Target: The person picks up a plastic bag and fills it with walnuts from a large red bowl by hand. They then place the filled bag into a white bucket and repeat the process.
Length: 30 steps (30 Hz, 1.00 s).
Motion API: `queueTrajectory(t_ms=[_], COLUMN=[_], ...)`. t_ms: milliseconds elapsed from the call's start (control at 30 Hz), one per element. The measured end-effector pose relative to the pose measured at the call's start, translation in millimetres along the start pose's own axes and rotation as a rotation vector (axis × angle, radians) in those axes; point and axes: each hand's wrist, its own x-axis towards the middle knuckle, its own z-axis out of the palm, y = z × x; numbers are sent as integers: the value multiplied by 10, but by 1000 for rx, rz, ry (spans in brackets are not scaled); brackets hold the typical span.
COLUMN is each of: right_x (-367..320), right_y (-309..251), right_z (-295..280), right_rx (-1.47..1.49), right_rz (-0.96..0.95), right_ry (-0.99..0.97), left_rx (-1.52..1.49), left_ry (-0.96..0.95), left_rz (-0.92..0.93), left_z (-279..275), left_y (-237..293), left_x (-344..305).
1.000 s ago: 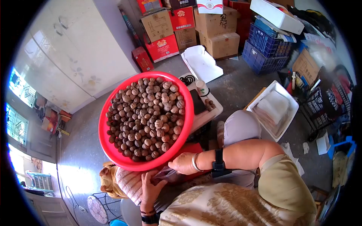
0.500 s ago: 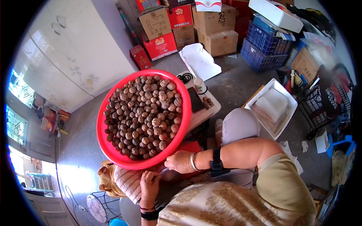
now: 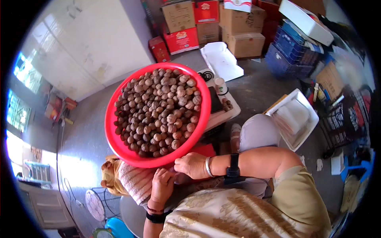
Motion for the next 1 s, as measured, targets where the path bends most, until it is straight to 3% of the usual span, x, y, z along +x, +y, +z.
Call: queueTrajectory(t_ms=[133, 233, 367, 500, 567, 633, 700, 733, 867, 1000], right_x=[3, -1, 70, 253, 261, 253, 185, 177, 54, 8], right_y=[-31, -12, -98, -374, -306, -216, -138, -148, 72, 216], right_z=[-7, -2, -113, -414, -391, -244, -123, -107, 68, 161], right_rx=[-9, 38, 115, 255, 244, 228, 177, 180, 105, -65], right_rz=[1, -69, -88, 98, 46, -58, 12, 89, 70, 209], right_ry=[5, 2, 0, -10, -30, -25, -171, -262, -372, -475], left_rx=[-152, -207, -209, -331, -353, -355, -379, -438, -547, -465], left_ry=[27, -40, 103, 218, 257, 350, 487, 544, 860, 993], left_rz=[-125, -94, 47, -53, -48, -73, -79, -191, -346, -505], left_z=[-26, -49, -56, -324, -510, -768, -1042, -1238, -1759, -1895], left_y=[140, 114, -6, 72, 103, 112, 81, 181, 154, -289], left_x=[-14, -15, -78, -231, -313, -452, -656, -785, -1350, -2256])
